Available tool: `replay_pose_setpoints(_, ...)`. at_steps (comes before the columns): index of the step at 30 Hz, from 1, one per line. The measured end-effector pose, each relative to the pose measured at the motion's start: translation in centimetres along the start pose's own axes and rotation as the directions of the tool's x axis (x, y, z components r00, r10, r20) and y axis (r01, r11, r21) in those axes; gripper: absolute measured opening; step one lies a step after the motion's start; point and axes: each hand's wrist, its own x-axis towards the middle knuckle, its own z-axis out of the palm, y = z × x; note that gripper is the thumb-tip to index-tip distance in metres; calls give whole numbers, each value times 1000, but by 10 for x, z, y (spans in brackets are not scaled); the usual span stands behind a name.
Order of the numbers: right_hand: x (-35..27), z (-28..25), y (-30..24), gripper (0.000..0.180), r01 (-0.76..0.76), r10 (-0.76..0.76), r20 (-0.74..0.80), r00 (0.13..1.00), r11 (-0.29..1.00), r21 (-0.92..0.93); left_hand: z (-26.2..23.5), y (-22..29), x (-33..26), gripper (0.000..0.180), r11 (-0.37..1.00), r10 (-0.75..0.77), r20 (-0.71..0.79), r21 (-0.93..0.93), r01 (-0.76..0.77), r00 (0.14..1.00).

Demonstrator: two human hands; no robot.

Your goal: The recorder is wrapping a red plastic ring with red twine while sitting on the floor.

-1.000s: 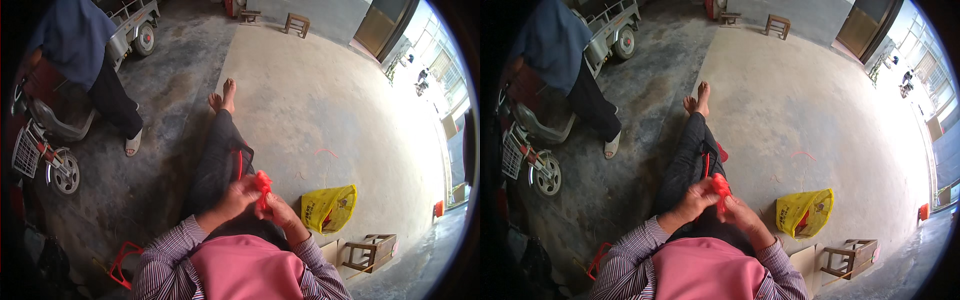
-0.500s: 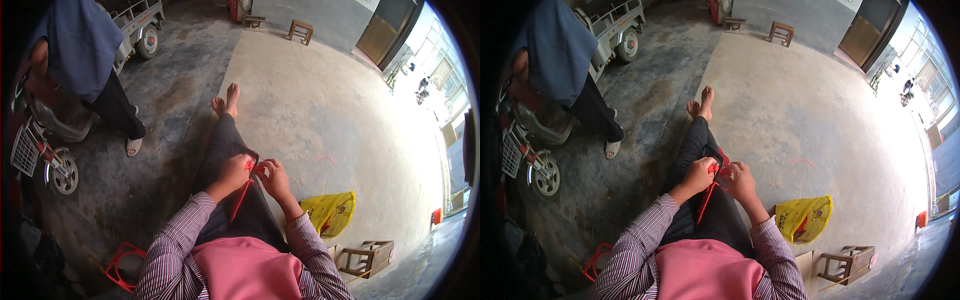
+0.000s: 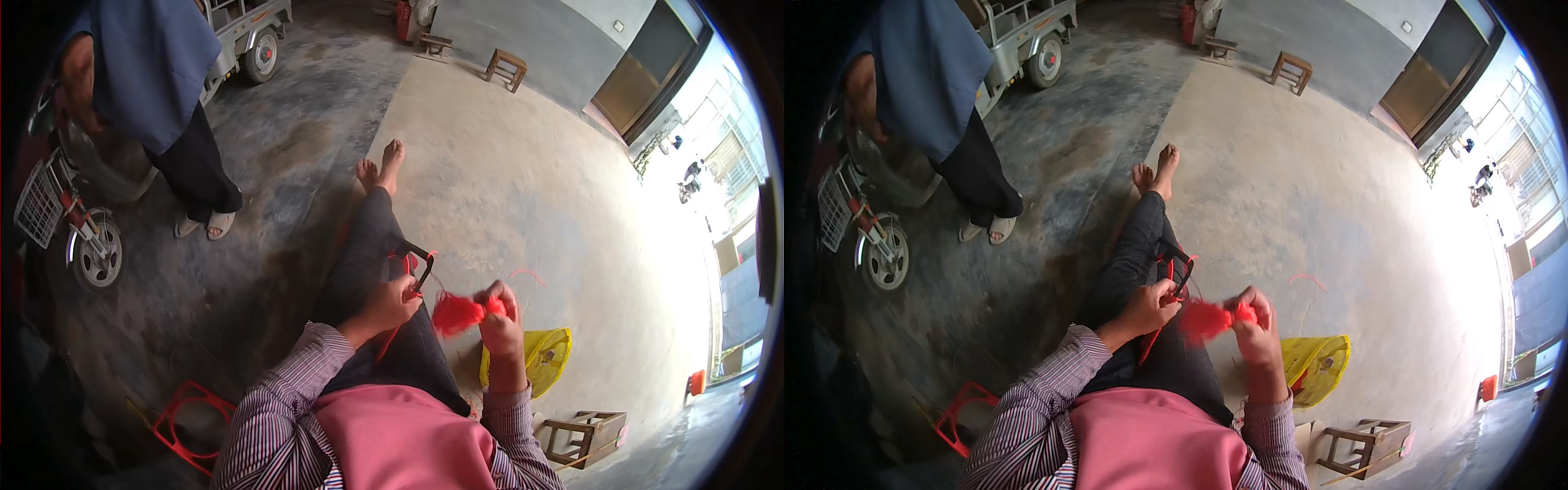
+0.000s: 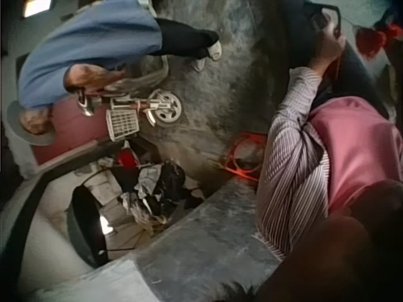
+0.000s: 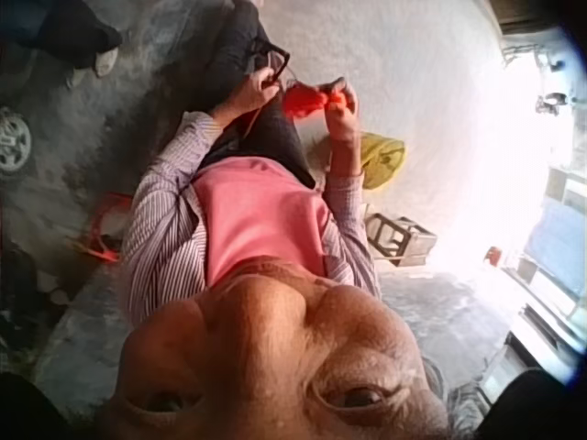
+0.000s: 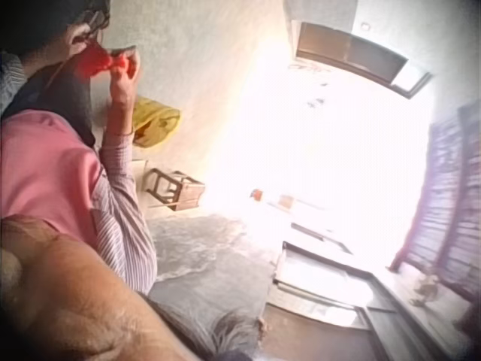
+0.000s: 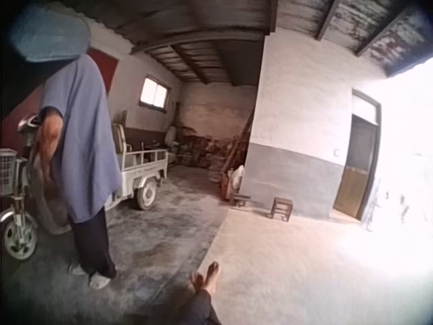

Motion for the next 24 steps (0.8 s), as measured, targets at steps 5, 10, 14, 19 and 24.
replay_pose_setpoints(5,-50,61,-33,42,-284,146,344,927,874,395,13,-23,10,35,989,137,-62,67,-133,989)
replay_pose_setpoints(10,-65,100,-41,46,-502,245,540,805,767,399,19,-36,23,42,981,97,31,-174,-90,995)
replay_pose_setpoints(14,-60,105,-62,38,-266,66,402,913,843,467,23,-48,33,40,980,74,112,-193,-52,991)
replay_pose_setpoints(19,-41,88,-65,27,-142,-212,518,829,815,561,29,-19,24,26,929,370,-334,162,-334,867)
replay_pose_setpoints(24,7,48,-76,21,330,-140,479,866,880,-340,3,1,38,18,680,-21,-124,-729,-76,992)
